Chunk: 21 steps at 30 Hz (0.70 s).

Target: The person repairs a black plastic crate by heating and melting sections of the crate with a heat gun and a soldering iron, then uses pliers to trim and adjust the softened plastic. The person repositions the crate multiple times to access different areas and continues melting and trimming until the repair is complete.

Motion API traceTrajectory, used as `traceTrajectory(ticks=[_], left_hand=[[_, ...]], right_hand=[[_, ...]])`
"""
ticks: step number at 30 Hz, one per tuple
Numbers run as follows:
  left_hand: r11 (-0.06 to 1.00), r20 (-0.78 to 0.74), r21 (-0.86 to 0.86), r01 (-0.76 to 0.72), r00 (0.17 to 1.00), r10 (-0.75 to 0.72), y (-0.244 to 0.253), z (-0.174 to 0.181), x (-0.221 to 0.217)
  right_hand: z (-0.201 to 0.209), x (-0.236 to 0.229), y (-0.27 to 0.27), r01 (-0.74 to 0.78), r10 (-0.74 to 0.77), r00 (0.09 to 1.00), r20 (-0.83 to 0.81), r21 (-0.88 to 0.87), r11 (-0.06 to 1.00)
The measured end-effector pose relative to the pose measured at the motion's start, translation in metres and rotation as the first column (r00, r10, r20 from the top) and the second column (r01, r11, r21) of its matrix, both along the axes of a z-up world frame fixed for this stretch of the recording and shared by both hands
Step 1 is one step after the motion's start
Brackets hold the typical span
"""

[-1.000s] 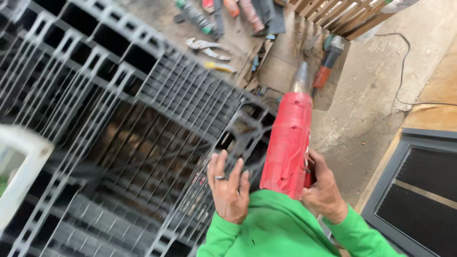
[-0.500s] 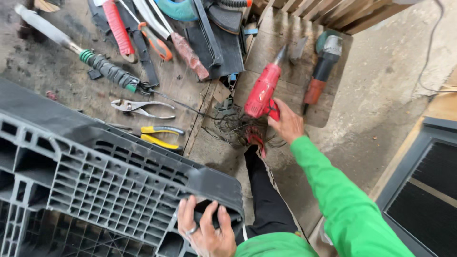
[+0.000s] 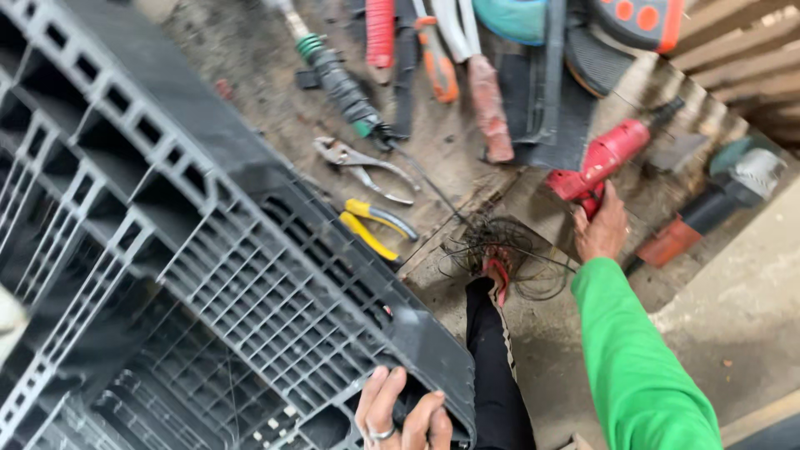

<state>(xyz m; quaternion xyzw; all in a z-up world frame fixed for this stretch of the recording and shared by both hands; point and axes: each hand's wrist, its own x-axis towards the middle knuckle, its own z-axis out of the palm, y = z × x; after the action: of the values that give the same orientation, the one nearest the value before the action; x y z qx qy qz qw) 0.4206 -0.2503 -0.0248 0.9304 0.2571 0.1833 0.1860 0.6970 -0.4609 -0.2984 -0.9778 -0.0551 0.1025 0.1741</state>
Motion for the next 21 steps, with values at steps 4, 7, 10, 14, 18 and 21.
traceTrajectory(ticks=[4, 7, 10, 14, 18, 21], left_hand=[[0.987, -0.090, -0.161, 0.016, 0.995, -0.031, 0.004, 0.026, 0.014], [0.975, -0.092, -0.221, 0.035, 0.994, -0.056, 0.011, 0.040, 0.020], [0.975, -0.107, -0.222, 0.001, 0.994, -0.025, 0.010, 0.044, 0.023], [0.973, -0.072, -0.229, 0.032, 0.996, -0.050, 0.016, 0.043, 0.024], [0.969, -0.106, -0.242, -0.052, 0.994, 0.027, 0.013, 0.052, 0.033], [0.976, -0.101, -0.195, -0.100, 0.992, 0.082, 0.013, 0.056, 0.035]], right_hand=[[0.023, -0.003, 0.014, -0.081, 0.077, 0.995, -0.065, -0.054, 0.995], [0.038, -0.009, 0.020, -0.116, 0.110, 0.989, -0.097, -0.049, 0.992], [0.041, -0.010, 0.026, -0.121, 0.115, 0.985, -0.126, -0.038, 0.992], [0.052, -0.015, 0.028, -0.140, 0.124, 0.976, -0.177, -0.081, 0.987], [0.082, -0.023, 0.027, -0.208, 0.206, 0.977, 0.049, 0.040, 0.977], [0.132, -0.028, 0.060, -0.176, 0.157, 0.984, 0.080, 0.373, 0.911]])
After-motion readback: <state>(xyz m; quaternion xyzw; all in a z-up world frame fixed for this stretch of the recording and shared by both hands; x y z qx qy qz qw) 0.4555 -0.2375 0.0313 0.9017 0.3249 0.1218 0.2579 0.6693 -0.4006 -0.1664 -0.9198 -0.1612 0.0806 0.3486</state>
